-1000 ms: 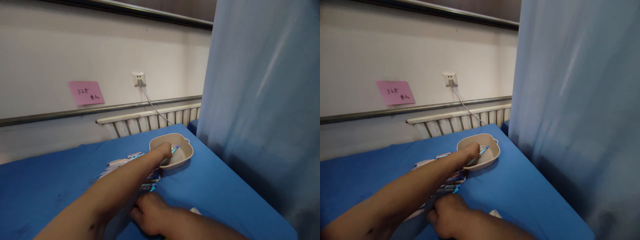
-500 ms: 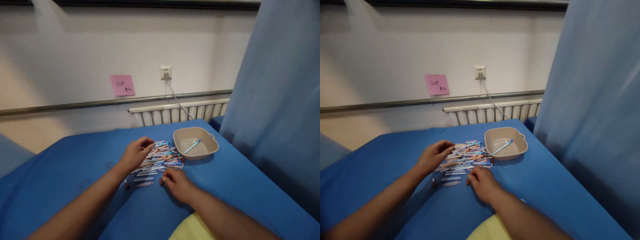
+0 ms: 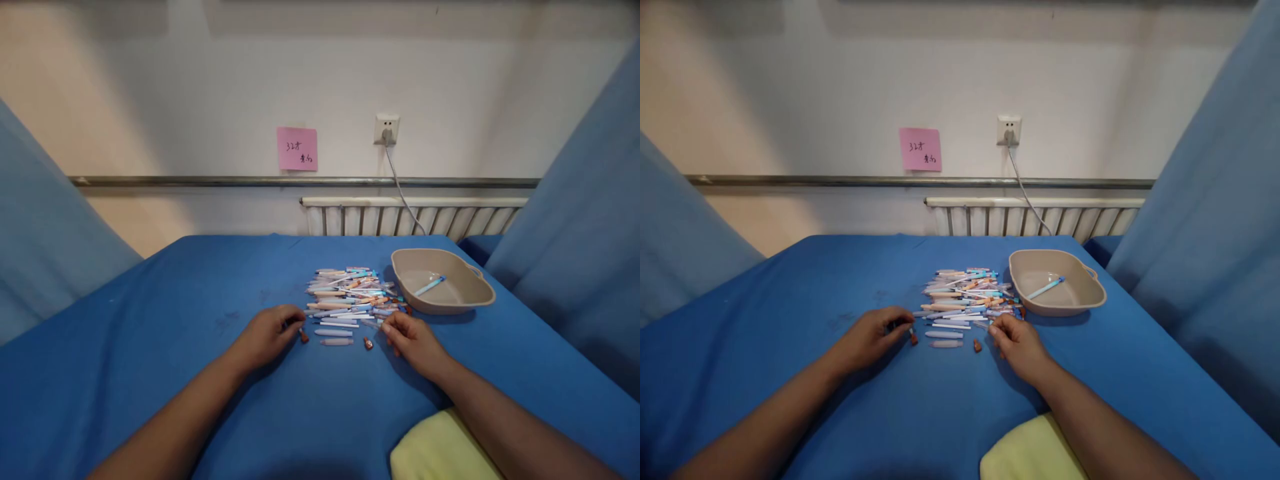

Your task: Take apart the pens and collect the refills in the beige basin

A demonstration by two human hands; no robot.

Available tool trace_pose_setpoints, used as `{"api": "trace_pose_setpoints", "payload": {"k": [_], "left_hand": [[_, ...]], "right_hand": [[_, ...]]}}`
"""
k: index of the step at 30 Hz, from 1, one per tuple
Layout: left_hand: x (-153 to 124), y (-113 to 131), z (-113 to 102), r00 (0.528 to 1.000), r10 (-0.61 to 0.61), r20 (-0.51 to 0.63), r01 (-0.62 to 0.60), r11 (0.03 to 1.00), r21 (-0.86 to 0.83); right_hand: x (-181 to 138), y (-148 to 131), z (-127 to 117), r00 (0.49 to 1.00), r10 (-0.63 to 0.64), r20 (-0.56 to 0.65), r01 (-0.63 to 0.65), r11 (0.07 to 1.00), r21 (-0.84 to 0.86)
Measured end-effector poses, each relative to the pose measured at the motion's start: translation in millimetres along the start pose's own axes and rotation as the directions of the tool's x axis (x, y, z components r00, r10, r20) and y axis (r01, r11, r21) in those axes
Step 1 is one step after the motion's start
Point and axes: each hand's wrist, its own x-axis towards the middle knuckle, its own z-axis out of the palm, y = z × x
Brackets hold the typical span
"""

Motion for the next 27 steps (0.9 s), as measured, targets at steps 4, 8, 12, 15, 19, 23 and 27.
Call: {"api": "trace_pose_setpoints", "payload": {"k": [4,8,12,15,19,23,27], "left_hand": [[-2.7,10.3,13.4,0.992,0.122,0.026,-0.123,0.991,0.060],[-3.3,19.6,30.0,0.982,0.189,-0.009,-0.186,0.971,0.153],[-0.7,26.4,40.8,0.968,0.251,-0.021,-0.240,0.942,0.235],[1.6,27.3,45.7,0.958,0.285,0.006,-0.277,0.925,0.262],[3.7,25.1,49.1,0.955,0.294,0.044,-0.296,0.920,0.258],[3.4,24.8,49.3,0.955,0.284,0.083,-0.296,0.916,0.272],[2.6,26.3,48.7,0.955,0.286,0.085,-0.298,0.920,0.254]], "right_hand": [[-4.2,-3.7,4.0,0.999,-0.009,0.048,0.008,1.000,0.012],[-7.7,-7.5,5.7,0.997,-0.022,0.069,0.022,1.000,-0.010],[-4.5,-10.5,-2.1,0.994,-0.038,-0.105,0.032,0.998,-0.059],[1.2,-12.6,-11.8,0.967,-0.042,-0.250,0.038,0.999,-0.023],[7.2,-12.7,-18.4,0.950,0.021,-0.312,-0.005,0.999,0.051],[7.3,-10.4,-13.4,0.969,0.026,-0.247,-0.004,0.996,0.087],[1.2,-9.1,-4.3,0.996,0.002,-0.092,0.002,0.999,0.053]]}}
